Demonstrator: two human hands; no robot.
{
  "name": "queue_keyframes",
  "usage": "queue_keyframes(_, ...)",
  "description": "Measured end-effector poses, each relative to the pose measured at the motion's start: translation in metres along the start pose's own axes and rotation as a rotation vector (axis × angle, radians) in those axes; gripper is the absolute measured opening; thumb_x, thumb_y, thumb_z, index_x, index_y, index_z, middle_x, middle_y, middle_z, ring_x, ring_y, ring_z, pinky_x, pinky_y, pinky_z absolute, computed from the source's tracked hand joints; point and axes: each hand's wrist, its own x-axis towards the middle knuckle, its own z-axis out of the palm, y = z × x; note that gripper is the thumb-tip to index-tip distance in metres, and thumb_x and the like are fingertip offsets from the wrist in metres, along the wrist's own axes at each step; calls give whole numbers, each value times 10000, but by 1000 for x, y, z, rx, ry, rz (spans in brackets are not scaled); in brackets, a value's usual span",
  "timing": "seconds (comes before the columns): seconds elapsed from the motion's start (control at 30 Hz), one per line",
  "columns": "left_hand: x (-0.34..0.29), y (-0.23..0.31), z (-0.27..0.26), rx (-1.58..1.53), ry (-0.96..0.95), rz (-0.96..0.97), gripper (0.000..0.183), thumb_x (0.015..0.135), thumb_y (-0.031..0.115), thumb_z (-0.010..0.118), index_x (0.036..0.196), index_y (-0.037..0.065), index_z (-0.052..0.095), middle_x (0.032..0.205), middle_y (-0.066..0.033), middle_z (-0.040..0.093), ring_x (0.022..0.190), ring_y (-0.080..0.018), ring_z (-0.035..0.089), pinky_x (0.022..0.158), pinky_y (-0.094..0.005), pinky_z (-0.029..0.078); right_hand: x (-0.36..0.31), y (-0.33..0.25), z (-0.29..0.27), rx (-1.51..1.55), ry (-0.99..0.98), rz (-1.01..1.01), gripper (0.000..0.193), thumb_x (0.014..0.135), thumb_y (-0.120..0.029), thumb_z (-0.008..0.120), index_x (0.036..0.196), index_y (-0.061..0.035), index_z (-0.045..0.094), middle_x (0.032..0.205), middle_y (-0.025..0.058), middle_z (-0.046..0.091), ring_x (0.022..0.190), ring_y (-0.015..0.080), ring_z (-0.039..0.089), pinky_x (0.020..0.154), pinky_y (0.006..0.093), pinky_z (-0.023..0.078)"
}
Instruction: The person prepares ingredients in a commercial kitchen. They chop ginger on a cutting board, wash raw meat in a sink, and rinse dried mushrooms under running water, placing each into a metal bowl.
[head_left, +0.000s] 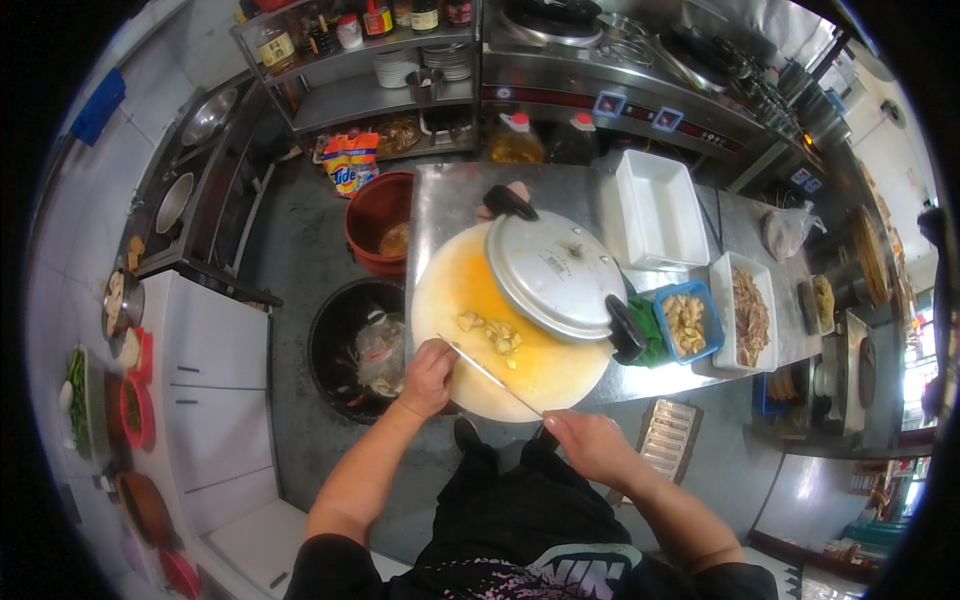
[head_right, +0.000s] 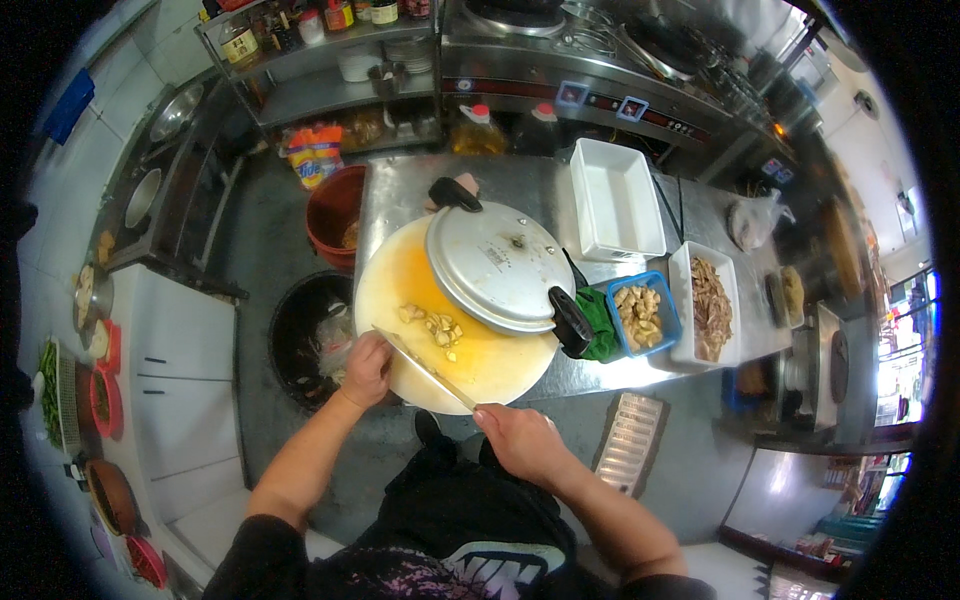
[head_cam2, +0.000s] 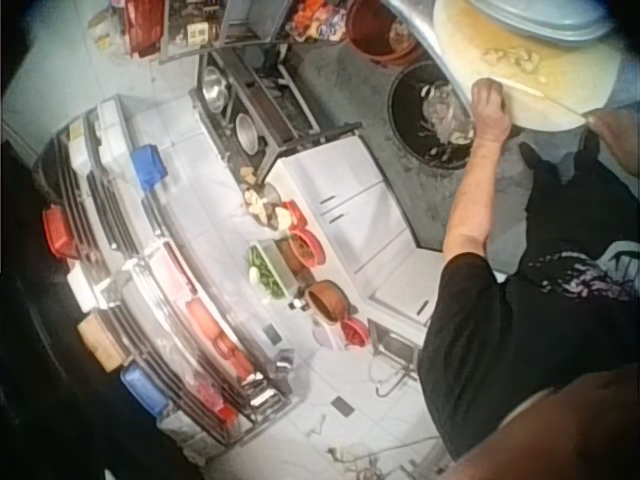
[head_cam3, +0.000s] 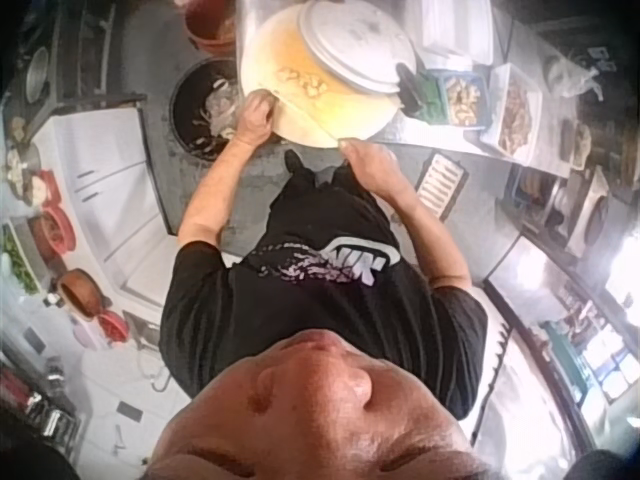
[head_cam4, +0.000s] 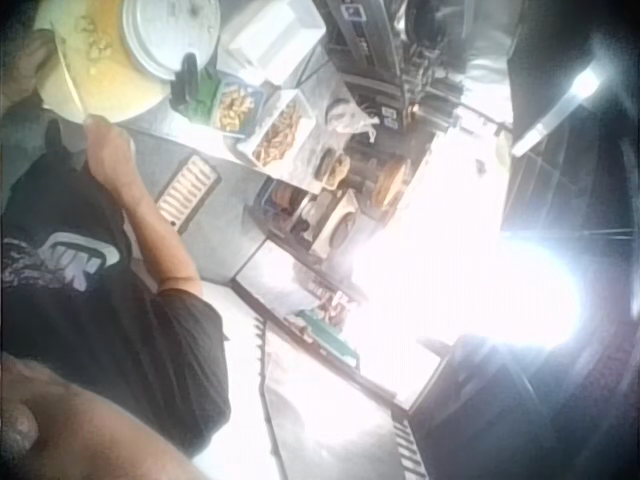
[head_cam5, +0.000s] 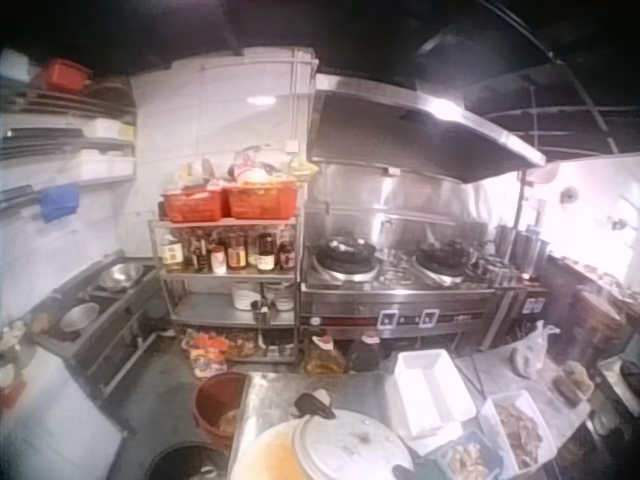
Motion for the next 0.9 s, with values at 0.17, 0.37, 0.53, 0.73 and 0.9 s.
queue_keyframes(0.17,0,-3,-1,11,-27,21,344,667,-116,633,1000,-29,644,1010,-187,621,959,-398,619,834,-431,536,23,3,16,35,-17,37,353,1059,-361,449,1132,-100,675,960,239,689,924,443,654,814,544,514)
queue_keyframes(0.37,0,0,-1,37,-9,16,302,683,-110,609,973,-34,642,984,-194,614,921,-395,615,798,-425,535,10,1,-1,7,-19,-63,337,1058,-333,456,1104,-77,670,963,242,684,909,453,649,816,530,518)
queue_keyframes(0.53,1,2,-1,43,24,35,289,689,-101,612,969,-36,646,976,-192,612,907,-389,615,782,-431,534,21,-3,5,70,-37,-40,336,1055,-333,465,1069,-65,668,959,241,686,908,457,648,820,524,521)
queue_keyframes(0.73,2,3,-2,44,16,7,314,689,-104,621,993,-37,654,972,-188,618,914,-383,624,792,-425,538,24,-5,5,45,-42,-8,332,1056,-328,468,1072,-65,669,947,238,683,922,449,646,821,515,517)
queue_keyframes(0.9,0,7,-2,36,68,15,293,682,-115,603,962,-40,647,960,-186,622,900,-373,624,778,-413,538,9,-2,-8,9,-41,-60,339,1062,-331,453,1042,-62,659,929,247,671,907,454,634,808,516,507)
